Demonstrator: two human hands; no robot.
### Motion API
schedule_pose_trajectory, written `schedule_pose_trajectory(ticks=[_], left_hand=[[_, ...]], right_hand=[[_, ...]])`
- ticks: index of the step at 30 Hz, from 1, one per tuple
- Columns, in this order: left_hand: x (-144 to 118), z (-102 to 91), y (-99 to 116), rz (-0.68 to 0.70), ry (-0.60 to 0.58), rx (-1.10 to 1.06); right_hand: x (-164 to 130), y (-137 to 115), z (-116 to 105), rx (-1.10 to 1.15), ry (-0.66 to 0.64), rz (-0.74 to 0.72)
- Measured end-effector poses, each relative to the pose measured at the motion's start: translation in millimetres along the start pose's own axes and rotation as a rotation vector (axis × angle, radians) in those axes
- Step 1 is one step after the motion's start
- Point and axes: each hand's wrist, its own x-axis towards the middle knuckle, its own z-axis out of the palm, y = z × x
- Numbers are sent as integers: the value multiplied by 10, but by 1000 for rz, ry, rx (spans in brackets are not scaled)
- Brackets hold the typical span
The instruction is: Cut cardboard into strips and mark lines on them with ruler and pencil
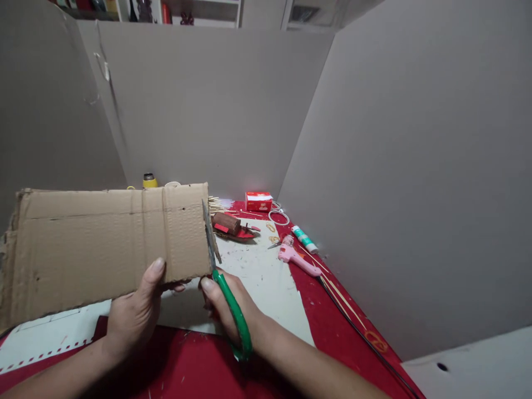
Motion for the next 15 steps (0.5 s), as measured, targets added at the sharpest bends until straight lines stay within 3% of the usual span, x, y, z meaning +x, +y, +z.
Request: schedule_pose_trajectory(ticks=[15], left_hand=[[-51, 34, -19, -104, -64, -96]], right_hand=[[-48, 53, 58, 17, 79, -49]])
